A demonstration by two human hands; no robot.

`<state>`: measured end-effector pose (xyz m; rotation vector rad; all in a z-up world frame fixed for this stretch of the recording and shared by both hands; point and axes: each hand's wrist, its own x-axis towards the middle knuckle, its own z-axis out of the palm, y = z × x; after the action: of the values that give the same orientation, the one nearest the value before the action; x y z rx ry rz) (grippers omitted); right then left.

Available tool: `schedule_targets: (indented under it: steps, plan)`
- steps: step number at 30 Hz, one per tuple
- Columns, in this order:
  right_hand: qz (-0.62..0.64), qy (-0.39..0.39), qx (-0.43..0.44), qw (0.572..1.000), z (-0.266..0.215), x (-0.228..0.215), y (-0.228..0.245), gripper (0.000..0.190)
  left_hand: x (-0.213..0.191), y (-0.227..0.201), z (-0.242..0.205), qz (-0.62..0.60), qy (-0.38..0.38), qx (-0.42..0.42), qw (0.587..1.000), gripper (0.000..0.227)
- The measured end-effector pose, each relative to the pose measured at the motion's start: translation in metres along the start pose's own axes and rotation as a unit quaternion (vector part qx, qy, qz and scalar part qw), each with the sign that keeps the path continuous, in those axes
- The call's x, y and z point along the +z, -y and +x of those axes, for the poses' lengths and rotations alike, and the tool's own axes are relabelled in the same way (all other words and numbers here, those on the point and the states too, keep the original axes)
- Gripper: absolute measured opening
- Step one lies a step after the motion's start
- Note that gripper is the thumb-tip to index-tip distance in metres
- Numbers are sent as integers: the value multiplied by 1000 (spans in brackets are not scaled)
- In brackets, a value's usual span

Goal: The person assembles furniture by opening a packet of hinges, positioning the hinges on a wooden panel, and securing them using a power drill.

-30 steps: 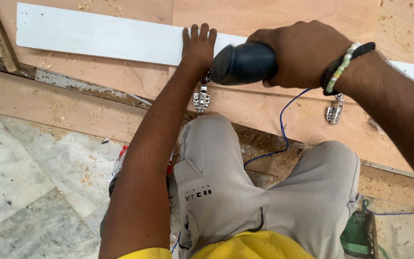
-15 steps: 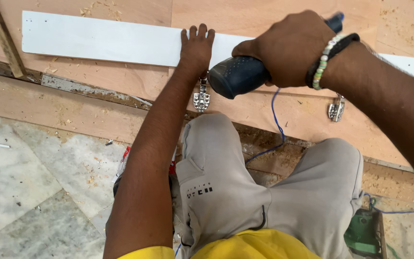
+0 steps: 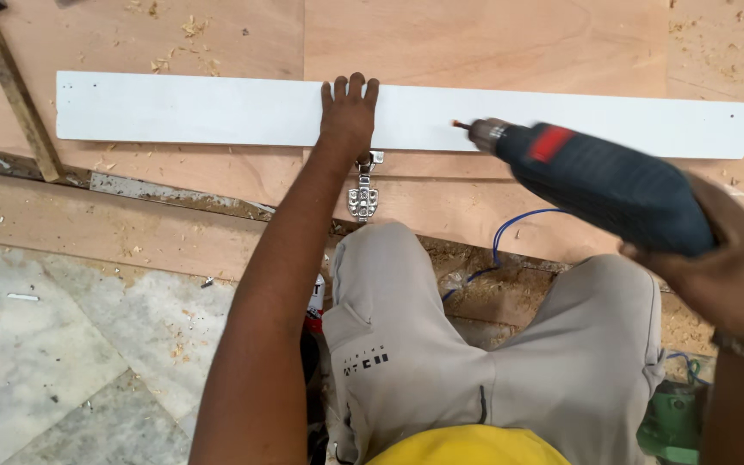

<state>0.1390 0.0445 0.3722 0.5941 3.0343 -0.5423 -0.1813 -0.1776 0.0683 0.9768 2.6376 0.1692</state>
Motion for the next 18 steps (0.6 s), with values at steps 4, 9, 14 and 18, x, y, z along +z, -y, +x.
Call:
schedule_targets:
  steps: [4,9,14,18]
  plan:
    - [263,-55,185,945,-71,37,-59,56,-7,-2,-7,6,-12,13,1000,127]
    - [404,-79,227,883,-113,70,-97,53,3,2,2,15,-9,20,1000,136]
    - [322,-55,197,924,-121,77,-130,56,6,18,-2,12,2,87,996,151]
    - [328,-54,158,930,-132,81,-146,59,-24,-19,13,-9,100,35,994,156]
